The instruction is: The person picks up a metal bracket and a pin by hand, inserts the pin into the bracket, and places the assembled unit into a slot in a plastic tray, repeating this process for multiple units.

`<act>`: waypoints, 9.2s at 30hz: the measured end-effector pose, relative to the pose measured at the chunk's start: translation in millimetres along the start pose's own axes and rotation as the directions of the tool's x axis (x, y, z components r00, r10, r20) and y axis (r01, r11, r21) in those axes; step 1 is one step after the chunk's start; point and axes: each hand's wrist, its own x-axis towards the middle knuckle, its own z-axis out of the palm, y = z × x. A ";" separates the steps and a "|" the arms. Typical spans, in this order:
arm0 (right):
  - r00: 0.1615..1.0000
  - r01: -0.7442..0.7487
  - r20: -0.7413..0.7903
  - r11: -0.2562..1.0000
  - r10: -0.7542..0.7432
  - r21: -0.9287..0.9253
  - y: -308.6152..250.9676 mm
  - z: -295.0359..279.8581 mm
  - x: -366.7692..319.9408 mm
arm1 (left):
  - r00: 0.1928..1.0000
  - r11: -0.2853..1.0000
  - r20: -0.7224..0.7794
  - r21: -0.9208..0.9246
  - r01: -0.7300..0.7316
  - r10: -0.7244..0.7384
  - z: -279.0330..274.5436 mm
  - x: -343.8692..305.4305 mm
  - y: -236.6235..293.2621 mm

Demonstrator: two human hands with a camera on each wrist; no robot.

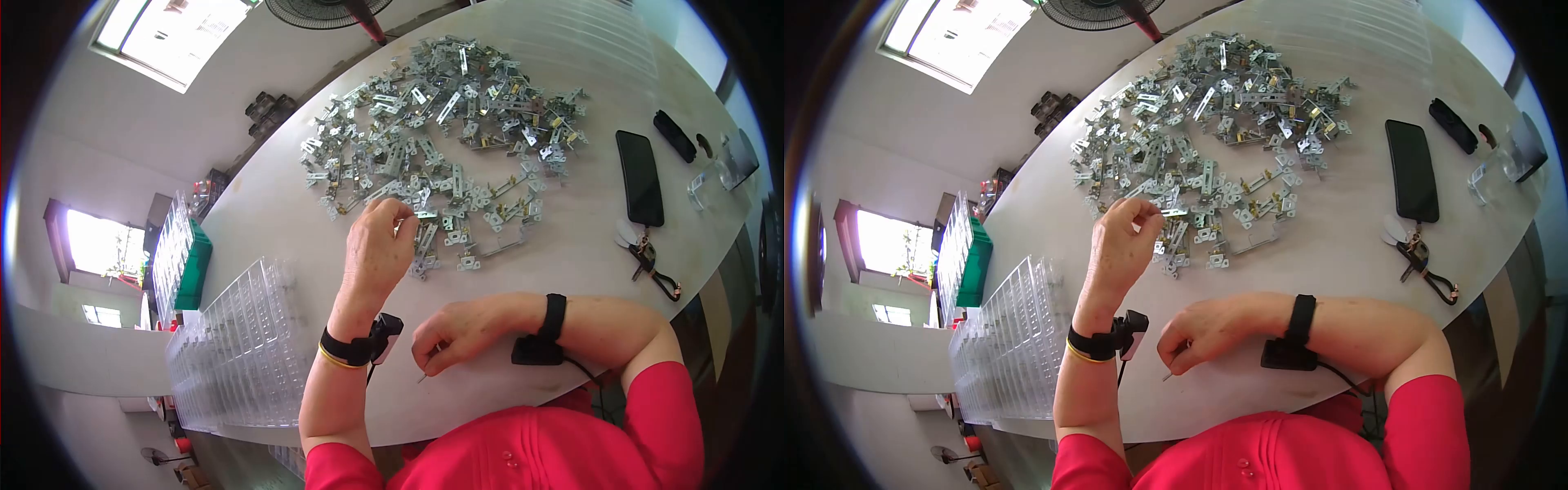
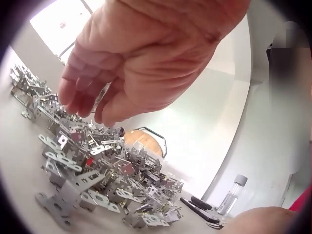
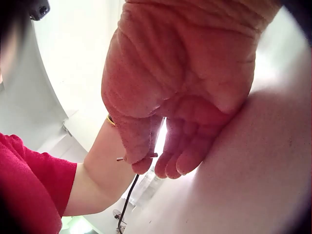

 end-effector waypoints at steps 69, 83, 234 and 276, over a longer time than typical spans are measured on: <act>0.521 0.080 -0.841 0.972 0.148 0.221 -27.9 -40.4 -8.1 | 0.960 0.591 -0.063 -0.798 0.116 -0.274 33.8 -47.2 -41.4; 0.502 0.043 -0.837 0.961 0.216 0.274 -28.7 -44.4 -9.5 | 0.952 0.822 -0.273 -0.568 -0.044 -0.137 31.2 -44.4 -40.4; 0.609 -0.040 -0.751 0.956 0.254 0.290 -50.8 -38.8 -15.0 | 0.985 0.465 0.132 -0.869 0.167 -0.108 22.0 -50.7 -40.5; 0.549 -0.212 -0.821 0.976 0.155 0.043 -38.7 -46.5 -17.1 | 0.995 0.821 -0.065 -0.563 -0.099 0.075 26.8 -50.9 -36.0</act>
